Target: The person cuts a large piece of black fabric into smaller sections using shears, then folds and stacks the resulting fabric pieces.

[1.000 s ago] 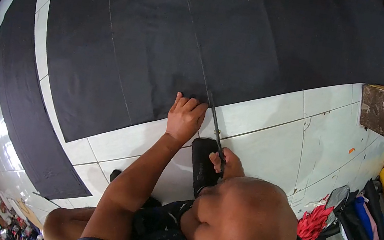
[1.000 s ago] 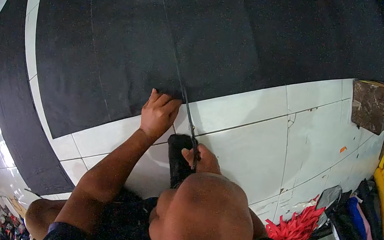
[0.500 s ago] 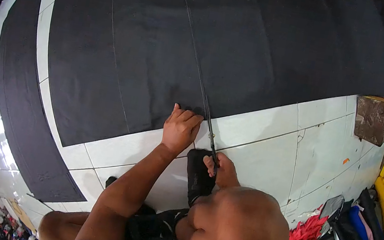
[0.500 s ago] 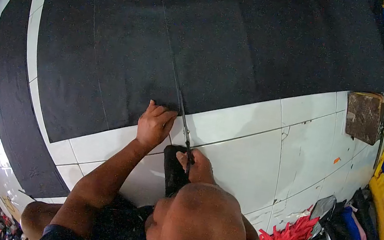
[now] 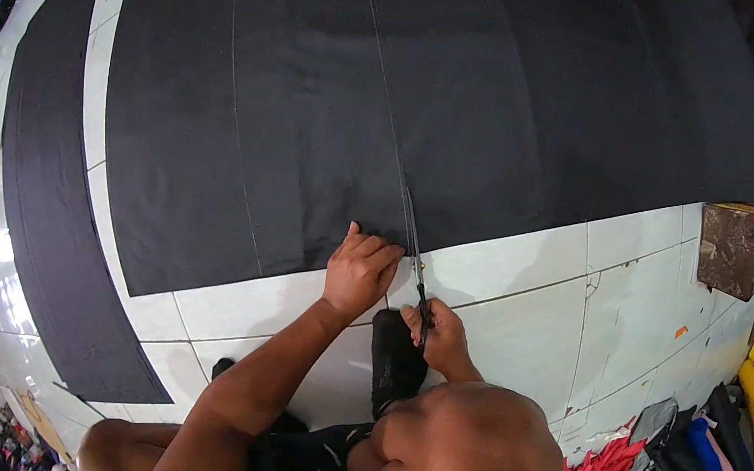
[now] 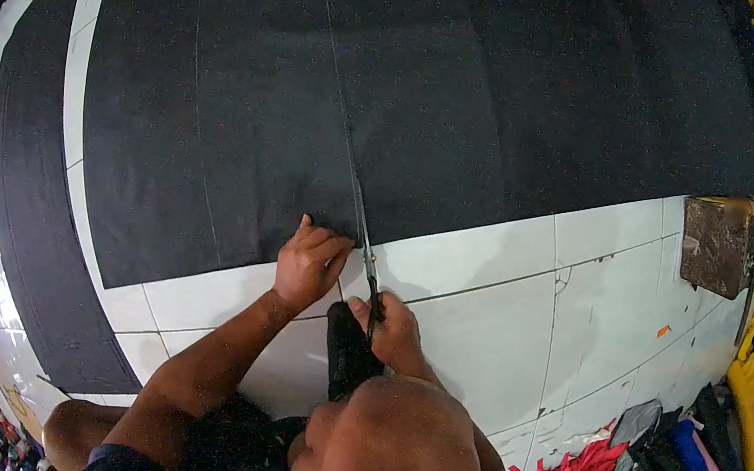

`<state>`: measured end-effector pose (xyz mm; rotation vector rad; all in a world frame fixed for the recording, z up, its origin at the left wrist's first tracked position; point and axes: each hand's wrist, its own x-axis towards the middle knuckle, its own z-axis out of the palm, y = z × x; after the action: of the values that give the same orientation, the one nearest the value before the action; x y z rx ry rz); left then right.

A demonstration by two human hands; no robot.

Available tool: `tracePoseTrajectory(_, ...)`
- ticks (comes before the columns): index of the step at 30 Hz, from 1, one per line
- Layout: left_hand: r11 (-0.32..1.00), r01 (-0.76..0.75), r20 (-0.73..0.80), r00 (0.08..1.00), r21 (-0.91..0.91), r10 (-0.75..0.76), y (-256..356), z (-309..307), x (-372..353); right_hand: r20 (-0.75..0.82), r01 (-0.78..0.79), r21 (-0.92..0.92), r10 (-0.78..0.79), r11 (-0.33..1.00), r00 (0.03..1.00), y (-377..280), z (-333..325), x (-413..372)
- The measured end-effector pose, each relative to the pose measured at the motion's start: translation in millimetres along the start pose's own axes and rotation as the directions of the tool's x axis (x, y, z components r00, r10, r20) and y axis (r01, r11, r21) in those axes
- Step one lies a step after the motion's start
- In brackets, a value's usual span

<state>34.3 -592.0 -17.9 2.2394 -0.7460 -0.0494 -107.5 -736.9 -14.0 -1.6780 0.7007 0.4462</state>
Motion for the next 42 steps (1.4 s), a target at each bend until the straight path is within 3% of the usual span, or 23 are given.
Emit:
tracePoseTrajectory(5,1.000,0.002,-0.005,1.000,-0.014,-0.002,0.8,-0.4,-0.3,-0.028,0.066,0.019,-0.066,0.998,0.997,-19.0,0.7,2.1)
tracePoseTrajectory(20,0.999,0.024,0.054,0.998,-0.021,-0.023,-0.9,-2.3,-0.4,-0.019,-0.063,-0.058,0.062,0.996,0.998,-32.1,-2.5,26.1)
tracePoseTrajectory(39,0.999,-0.012,0.019,1.000,0.045,0.011,0.9,5.8,-1.4,-0.079,0.032,-0.154,-0.045,0.988,0.996,-83.7,-5.5,44.7)
tracePoseTrajectory(42,0.992,0.000,0.032,0.999,0.125,-0.004,-1.1,8.7,-3.2,-0.119,0.033,-0.158,-0.052,0.987,0.992,-95.6,-4.3,55.5)
